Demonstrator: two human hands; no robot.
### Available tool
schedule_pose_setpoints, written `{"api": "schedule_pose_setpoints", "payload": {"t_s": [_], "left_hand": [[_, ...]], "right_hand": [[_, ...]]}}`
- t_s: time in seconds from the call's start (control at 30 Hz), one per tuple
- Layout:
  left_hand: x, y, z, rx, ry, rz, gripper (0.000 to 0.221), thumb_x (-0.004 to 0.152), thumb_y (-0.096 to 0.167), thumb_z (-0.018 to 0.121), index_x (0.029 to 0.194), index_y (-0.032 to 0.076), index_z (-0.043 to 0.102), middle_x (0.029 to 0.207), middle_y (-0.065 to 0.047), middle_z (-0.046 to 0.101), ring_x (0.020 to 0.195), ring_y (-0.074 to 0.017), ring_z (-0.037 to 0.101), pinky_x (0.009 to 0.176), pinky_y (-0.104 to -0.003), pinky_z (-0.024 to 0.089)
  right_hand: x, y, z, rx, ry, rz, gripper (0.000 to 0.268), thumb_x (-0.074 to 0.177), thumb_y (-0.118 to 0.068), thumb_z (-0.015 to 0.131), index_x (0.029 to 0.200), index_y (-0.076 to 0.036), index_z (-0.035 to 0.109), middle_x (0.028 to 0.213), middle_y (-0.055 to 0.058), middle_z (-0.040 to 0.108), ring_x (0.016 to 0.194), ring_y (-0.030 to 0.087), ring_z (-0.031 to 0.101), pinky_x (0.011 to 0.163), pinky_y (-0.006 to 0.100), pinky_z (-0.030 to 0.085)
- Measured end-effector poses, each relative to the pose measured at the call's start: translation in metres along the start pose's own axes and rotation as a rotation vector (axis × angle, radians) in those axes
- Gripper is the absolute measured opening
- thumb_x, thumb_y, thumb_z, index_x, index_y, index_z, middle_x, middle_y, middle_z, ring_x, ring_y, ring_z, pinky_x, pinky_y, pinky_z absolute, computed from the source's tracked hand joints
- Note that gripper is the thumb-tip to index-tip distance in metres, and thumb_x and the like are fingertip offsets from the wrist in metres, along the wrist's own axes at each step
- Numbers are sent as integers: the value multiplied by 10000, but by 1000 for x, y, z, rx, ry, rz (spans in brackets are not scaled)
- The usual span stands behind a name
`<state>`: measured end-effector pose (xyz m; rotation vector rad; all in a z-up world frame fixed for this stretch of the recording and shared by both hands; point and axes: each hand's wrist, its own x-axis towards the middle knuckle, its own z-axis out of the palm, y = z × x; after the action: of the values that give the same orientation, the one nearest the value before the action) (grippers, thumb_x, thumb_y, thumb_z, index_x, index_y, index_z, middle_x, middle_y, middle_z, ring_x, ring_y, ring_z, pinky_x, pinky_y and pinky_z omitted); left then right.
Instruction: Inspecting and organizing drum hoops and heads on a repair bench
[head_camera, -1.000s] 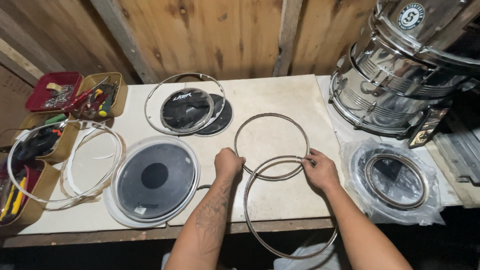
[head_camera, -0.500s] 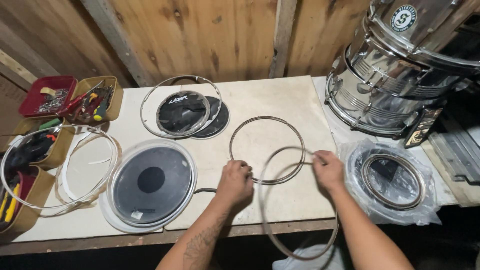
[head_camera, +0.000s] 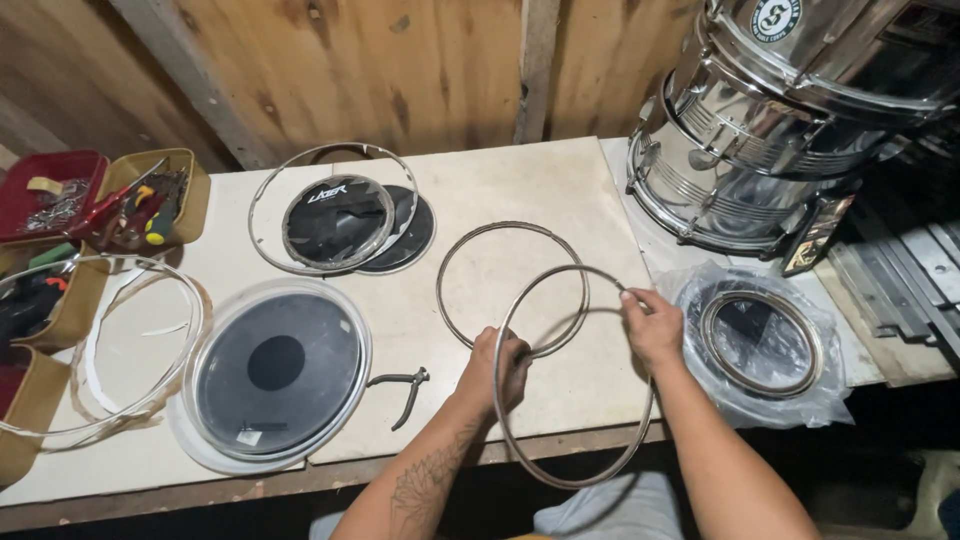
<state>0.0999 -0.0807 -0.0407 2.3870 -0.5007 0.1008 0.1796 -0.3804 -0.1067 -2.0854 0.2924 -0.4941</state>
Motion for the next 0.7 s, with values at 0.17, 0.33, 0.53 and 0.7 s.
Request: {"api": "schedule_pose_setpoints", "payload": {"t_s": [0.17, 0.33, 0.53, 0.7], "left_hand": [[2, 19, -22, -4, -68, -49, 136, 900, 183, 665, 929, 91, 760, 876, -95, 664, 911, -285, 619, 891, -386, 516], [3, -7, 8, -23, 48, 33, 126, 854, 187, 730, 895, 68, 741, 859, -117, 635, 918, -335, 617, 896, -441, 507], [4, -14, 12, -32, 74, 60, 134, 836, 205, 727, 894, 87, 751, 849, -108, 637, 881, -324, 611, 880, -417, 500], [4, -14, 10, -25, 51, 52, 143, 848, 220, 718, 909, 94, 747, 869, -100, 636, 900, -324, 600, 862, -427, 492]], "right_hand": [[-9, -23, 13, 56, -77, 113, 205, 912, -313, 776, 1043, -163, 827, 960, 103, 782, 959, 285, 724, 823, 396, 541], [-9, -32, 31, 76, -119, 223, 213, 867, -355, 796, 1001, -193, 831, 920, 84, 783, 943, 265, 737, 815, 378, 559], [-11, -81, 26, -206, -242, 345, 616, 628, -460, 913, 1112, -100, 788, 959, 113, 787, 1012, 319, 740, 866, 420, 577], [-7, -73, 39, -369, -210, 335, 354, 698, -438, 862, 947, -189, 828, 833, 68, 784, 938, 338, 754, 766, 420, 592]]}}
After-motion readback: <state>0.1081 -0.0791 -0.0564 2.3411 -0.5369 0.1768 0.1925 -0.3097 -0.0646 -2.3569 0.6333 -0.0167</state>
